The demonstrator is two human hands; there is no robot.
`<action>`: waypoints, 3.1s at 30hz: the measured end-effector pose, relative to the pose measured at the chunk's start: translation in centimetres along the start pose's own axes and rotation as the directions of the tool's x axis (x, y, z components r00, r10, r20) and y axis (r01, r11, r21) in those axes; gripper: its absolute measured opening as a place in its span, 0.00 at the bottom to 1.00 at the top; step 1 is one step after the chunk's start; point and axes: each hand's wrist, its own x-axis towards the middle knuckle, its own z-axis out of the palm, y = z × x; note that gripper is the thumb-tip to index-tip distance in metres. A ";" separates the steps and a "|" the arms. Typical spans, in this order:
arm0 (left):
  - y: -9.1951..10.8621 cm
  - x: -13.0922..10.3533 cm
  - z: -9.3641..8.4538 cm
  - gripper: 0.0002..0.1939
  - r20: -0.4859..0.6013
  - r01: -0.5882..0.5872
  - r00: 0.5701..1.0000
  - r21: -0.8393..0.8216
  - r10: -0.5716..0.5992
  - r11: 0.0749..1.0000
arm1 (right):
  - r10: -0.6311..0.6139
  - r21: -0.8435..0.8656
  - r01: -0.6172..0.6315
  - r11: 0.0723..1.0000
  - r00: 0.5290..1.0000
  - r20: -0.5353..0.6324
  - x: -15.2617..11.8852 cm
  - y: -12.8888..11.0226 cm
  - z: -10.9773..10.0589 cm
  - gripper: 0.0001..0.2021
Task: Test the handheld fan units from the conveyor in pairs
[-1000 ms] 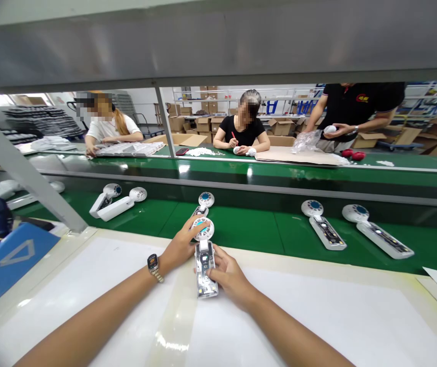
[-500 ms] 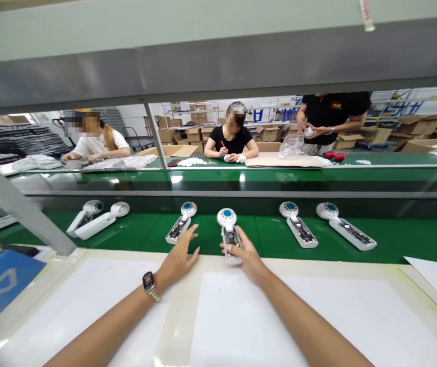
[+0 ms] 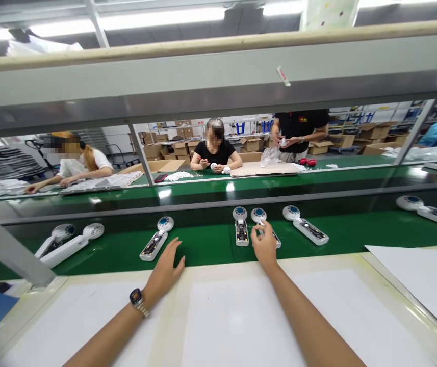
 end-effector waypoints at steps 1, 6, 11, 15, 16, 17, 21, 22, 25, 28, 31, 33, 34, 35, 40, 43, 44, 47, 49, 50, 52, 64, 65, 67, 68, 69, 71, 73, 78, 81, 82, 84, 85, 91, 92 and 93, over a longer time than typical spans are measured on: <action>-0.2 0.2 -0.1 0.22 -0.039 0.026 0.999 0.050 -0.024 0.998 | -0.004 -0.036 0.002 0.999 0.999 -0.053 0.4 0.2 -0.7 0.27; -2.3 0.7 -0.9 0.31 -0.207 0.386 0.921 0.351 -0.331 0.853 | 0.127 -0.175 -0.137 0.975 0.990 -0.066 2.3 1.7 -2.9 0.30; -4.9 1.0 -2.6 0.29 -0.071 0.583 0.797 0.351 -0.600 0.733 | 0.243 -0.139 -0.230 0.963 0.966 0.086 2.6 2.1 -2.3 0.37; -7.2 2.6 -4.9 0.24 0.017 0.661 0.722 0.281 -0.692 0.696 | 0.277 0.080 -0.303 0.950 0.931 0.237 1.4 1.2 -1.7 0.27; -7.8 3.1 -5.6 0.23 0.047 0.684 0.699 0.250 -0.714 0.685 | 0.267 0.152 -0.317 0.936 0.922 0.281 0.9 0.9 -1.7 0.24; -8.5 3.7 -6.2 0.22 0.082 0.706 0.675 0.214 -0.733 0.675 | 0.249 0.222 -0.329 0.918 0.913 0.322 0.3 0.6 -1.6 0.21; -9.8 5.5 -8.1 0.17 0.254 0.793 0.584 0.025 -0.771 0.609 | 0.176 0.413 -0.378 0.828 0.876 0.449 -2.4 -0.9 -1.5 0.19; -9.5 5.8 -8.4 0.17 0.304 0.809 0.568 -0.035 -0.765 0.587 | 0.163 0.455 -0.411 0.790 0.857 0.489 -3.0 -1.3 -1.4 0.21; -7.3 5.7 -8.3 0.17 0.456 0.831 0.551 -0.226 -0.699 0.508 | 0.171 0.536 -0.542 0.648 0.789 0.591 -4.4 -2.3 -1.3 0.21; -3.3 4.3 -7.0 0.15 0.575 0.826 0.564 -0.392 -0.592 0.406 | 0.241 0.498 -0.625 0.601 0.736 0.633 -5.5 -3.0 -0.9 0.16; 1.2 2.3 -5.0 0.17 0.666 0.798 0.601 -0.529 -0.442 0.288 | 0.267 0.424 -0.669 0.611 0.678 0.685 -6.7 -3.6 -0.5 0.17; 3.7 1.2 -3.8 0.20 0.714 0.773 0.632 -0.605 -0.302 0.188 | 0.254 0.398 -0.676 0.621 0.654 0.713 -7.5 -4.0 -0.2 0.19; 4.6 0.8 -3.3 0.23 0.725 0.766 0.641 -0.623 -0.251 0.156 | 0.240 0.399 -0.668 0.628 0.654 0.717 -7.8 -4.1 -0.1 0.19; 5.3 0.4 -3.0 0.25 0.732 0.763 0.645 -0.631 -0.219 0.138 | 0.223 0.405 -0.656 0.637 0.660 0.717 -8.0 -4.2 -0.1 0.20; 5.5 -0.6 -2.3 0.26 0.699 0.726 0.675 -0.687 -0.235 0.043 | 0.224 0.395 -0.655 0.644 0.655 0.721 -8.7 -4.2 -0.3 0.18; 4.6 -0.8 -1.9 0.20 0.707 0.711 0.660 -0.697 -0.257 -0.091 | 0.265 0.346 -0.694 0.632 0.613 0.744 -8.8 -4.1 -0.4 0.19; 4.4 -0.9 -1.7 0.18 0.714 0.710 0.649 -0.693 -0.264 -0.129 | 0.268 0.345 -0.698 0.627 0.610 0.746 -8.8 -4.1 -0.4 0.19; 4.3 -0.8 -1.5 0.18 0.716 0.697 0.633 -0.693 -0.295 -0.184 | 0.258 0.372 -0.698 0.612 0.621 0.740 -8.8 -4.1 -0.3 0.19; 4.5 -0.8 -1.6 0.22 0.709 0.693 0.638 -0.699 -0.300 -0.179 | 0.259 0.398 -0.693 0.602 0.640 0.724 -8.8 -4.0 -0.2 0.19; 4.6 -0.8 -1.7 0.24 0.707 0.691 0.642 -0.701 -0.297 -0.174 | 0.264 0.403 -0.692 0.599 0.646 0.717 -8.8 -4.0 -0.2 0.19; 4.7 -0.8 -1.8 0.26 0.699 0.685 0.655 -0.710 -0.287 -0.166 | 0.274 0.397 -0.695 0.599 0.644 0.714 -8.7 -3.9 -0.2 0.19; 4.4 -1.3 -1.3 0.24 0.668 0.661 0.704 -0.740 -0.242 -0.121 | 0.235 0.359 -0.664 0.656 0.632 0.739 -9.0 -4.2 -0.1 0.25; 4.2 -1.4 -1.2 0.25 0.663 0.655 0.715 -0.746 -0.223 -0.120 | 0.230 0.363 -0.661 0.656 0.634 0.738 -9.0 -4.1 -0.1 0.26; 3.9 -1.6 -1.0 0.25 0.660 0.653 0.725 -0.750 -0.199 -0.107 | 0.227 0.375 -0.658 0.652 0.642 0.732 -9.0 -3.9 -0.1 0.26; 3.8 -1.7 -1.0 0.24 0.663 0.659 0.724 -0.746 -0.188 -0.095 | 0.229 0.376 -0.659 0.652 0.644 0.730 -9.0 -3.9 0.0 0.26; 3.7 -1.7 -1.0 0.23 0.668 0.665 0.723 -0.742 -0.177 -0.082 | 0.231 0.377 -0.657 0.653 0.647 0.727 -9.0 -3.8 0.0 0.26; 3.6 -1.6 -1.0 0.23 0.672 0.672 0.722 -0.738 -0.167 -0.064 | 0.227 0.382 -0.653 0.654 0.651 0.725 -9.0 -3.8 0.1 0.26; 3.6 -1.5 -1.2 0.23 0.668 0.670 0.722 -0.740 -0.179 -0.059 | 0.214 0.396 -0.650 0.648 0.655 0.725 -9.0 -3.9 0.1 0.26; 3.8 -1.3 -1.4 0.25 0.671 0.672 0.716 -0.737 -0.191 -0.070 | 0.191 0.420 -0.644 0.640 0.662 0.724 -9.0 -3.7 0.2 0.26; 3.8 -1.6 -1.3 0.25 0.664 0.665 0.728 -0.744 -0.171 -0.065 | 0.191 0.405 -0.637 0.656 0.659 0.728 -9.0 -3.5 0.1 0.27; 3.8 -1.6 -1.3 0.25 0.663 0.664 0.730 -0.746 -0.166 -0.060 | 0.192 0.400 -0.636 0.660 0.657 0.729 -8.9 -3.5 0.1 0.27; 3.8 -1.7 -1.3 0.25 0.660 0.662 0.734 -0.748 -0.161 -0.050 | 0.192 0.396 -0.635 0.663 0.656 0.730 -8.9 -3.4 0.2 0.26; 3.8 -1.7 -1.3 0.25 0.661 0.664 0.733 -0.746 -0.161 -0.046 | 0.193 0.395 -0.636 0.663 0.655 0.731 -8.8 -3.4 0.2 0.27; 4.0 -1.5 -1.7 0.26 0.668 0.674 0.722 -0.738 -0.179 -0.035 | 0.192 0.394 -0.629 0.670 0.660 0.726 -8.9 -3.7 0.1 0.28; 4.1 -1.5 -1.7 0.26 0.671 0.676 0.720 -0.736 -0.178 -0.040 | 0.192 0.393 -0.624 0.676 0.664 0.722 -8.9 -3.7 0.1 0.27; 4.1 -1.5 -1.8 0.26 0.674 0.679 0.717 -0.733 -0.176 -0.044 | 0.190 0.391 -0.618 0.682 0.665 0.722 -8.9 -3.8 0.0 0.27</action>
